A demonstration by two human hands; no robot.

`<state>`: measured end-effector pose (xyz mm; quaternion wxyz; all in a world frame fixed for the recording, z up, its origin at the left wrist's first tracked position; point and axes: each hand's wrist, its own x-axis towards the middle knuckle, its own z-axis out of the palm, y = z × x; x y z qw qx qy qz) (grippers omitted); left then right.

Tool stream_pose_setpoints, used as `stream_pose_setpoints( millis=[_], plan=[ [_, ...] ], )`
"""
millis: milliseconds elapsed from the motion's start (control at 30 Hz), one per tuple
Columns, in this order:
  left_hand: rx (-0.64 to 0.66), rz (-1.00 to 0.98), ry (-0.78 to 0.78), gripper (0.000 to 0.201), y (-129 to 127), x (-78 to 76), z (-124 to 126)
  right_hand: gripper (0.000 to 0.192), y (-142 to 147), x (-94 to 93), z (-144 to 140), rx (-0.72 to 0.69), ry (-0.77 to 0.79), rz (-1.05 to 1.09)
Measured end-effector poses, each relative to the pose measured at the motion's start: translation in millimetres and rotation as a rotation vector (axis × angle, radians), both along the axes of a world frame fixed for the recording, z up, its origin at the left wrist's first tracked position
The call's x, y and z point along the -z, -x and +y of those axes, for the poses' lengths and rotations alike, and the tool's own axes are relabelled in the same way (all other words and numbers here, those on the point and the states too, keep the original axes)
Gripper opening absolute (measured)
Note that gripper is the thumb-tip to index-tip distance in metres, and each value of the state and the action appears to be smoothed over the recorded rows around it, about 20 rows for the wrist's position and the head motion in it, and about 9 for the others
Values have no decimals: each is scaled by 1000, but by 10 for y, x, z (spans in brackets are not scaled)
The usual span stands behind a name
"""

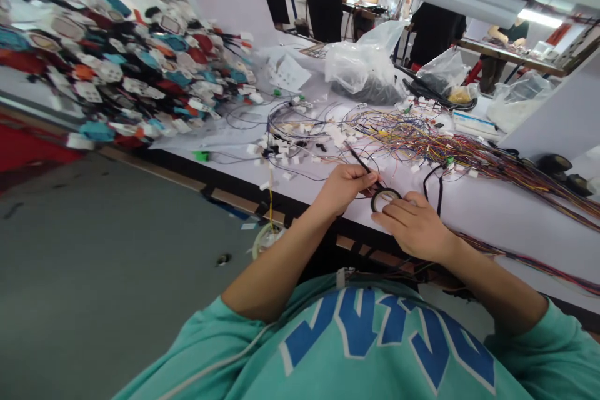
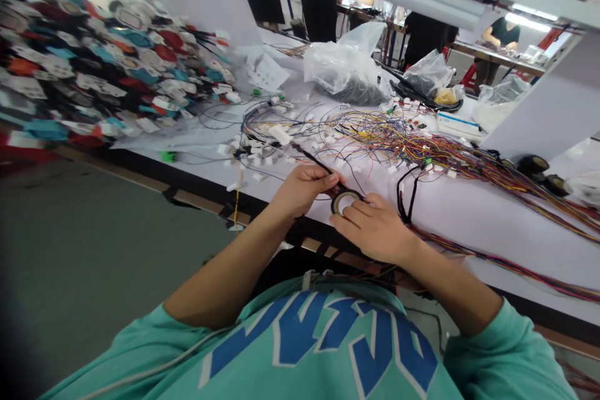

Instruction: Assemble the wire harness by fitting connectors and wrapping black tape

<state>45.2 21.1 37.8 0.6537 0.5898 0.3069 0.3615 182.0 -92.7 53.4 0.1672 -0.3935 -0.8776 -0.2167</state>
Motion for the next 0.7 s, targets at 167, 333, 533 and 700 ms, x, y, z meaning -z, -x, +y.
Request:
stream_pose_setpoints(
  millis=[167,333,533,700],
  plan=[
    [-38,96,-167,25,67,30,-100,34,-152,32,55,304,165,226],
    [-27,373,-676,19,61,-114,-101,23,-198,130,429,222,338,481],
    [106,423,-989,14,-41,-215,110,4,-84,262,565,273,640,1093],
    [244,396,-806,24,-89,-194,188,16,-11,240,426,206,944,1610]
  ],
)
